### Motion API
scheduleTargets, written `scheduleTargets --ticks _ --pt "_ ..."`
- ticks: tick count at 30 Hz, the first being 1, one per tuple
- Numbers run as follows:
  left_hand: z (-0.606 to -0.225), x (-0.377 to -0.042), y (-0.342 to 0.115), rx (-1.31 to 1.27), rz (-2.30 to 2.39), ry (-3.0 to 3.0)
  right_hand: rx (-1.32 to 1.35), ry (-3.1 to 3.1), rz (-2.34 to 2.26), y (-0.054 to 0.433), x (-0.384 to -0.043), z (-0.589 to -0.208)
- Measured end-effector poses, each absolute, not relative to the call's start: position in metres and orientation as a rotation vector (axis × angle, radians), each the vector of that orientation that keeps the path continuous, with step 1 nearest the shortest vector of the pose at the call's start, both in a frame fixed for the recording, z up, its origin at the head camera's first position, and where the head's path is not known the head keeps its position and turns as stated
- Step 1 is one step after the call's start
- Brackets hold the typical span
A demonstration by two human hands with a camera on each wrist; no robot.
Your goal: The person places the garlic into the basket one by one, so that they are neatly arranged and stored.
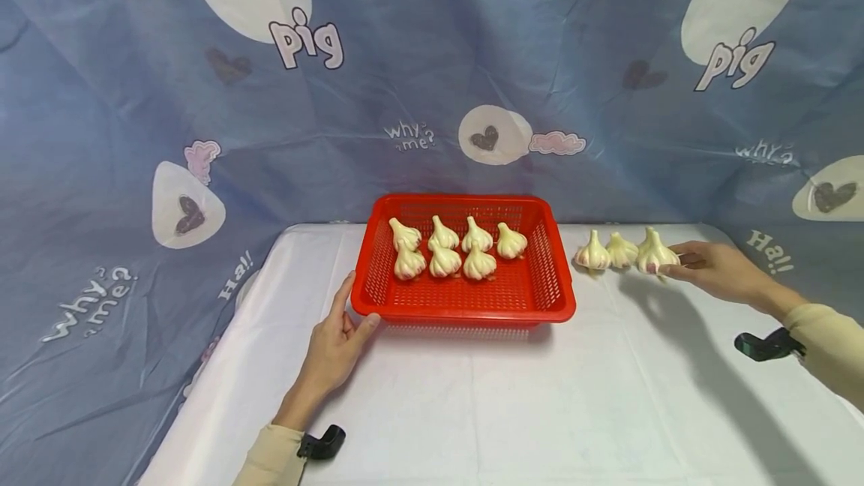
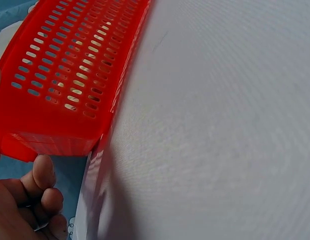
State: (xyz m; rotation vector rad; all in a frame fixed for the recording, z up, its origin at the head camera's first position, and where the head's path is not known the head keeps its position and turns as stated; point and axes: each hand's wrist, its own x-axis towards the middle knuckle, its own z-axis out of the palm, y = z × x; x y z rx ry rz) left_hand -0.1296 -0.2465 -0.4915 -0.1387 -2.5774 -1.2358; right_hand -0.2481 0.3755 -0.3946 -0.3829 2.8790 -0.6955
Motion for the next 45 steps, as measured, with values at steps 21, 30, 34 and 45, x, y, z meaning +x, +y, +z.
scheduleTargets --ticks 21,30,34,45 --pt "-0.492 -0.131 -0.247 -0.146 -1.217 -2.579 -0.523 2.998 -0.680 0.348 -0.256 -0.381" --pt "-0.491 -0.130 -0.247 -0.150 -1.210 -2.576 -0.495 2.952 -0.676 0.332 -0.260 -0.373" --pt "-0.491 -0.131 -0.247 -0.154 -1.213 -2.574 -0.500 2.928 -0.697 0.325 -0.261 -0.372" --pt "-0.491 -0.130 -0.246 -0.136 -1.209 -2.585 -0.504 2.867 -0.761 0.306 -0.265 -0.366"
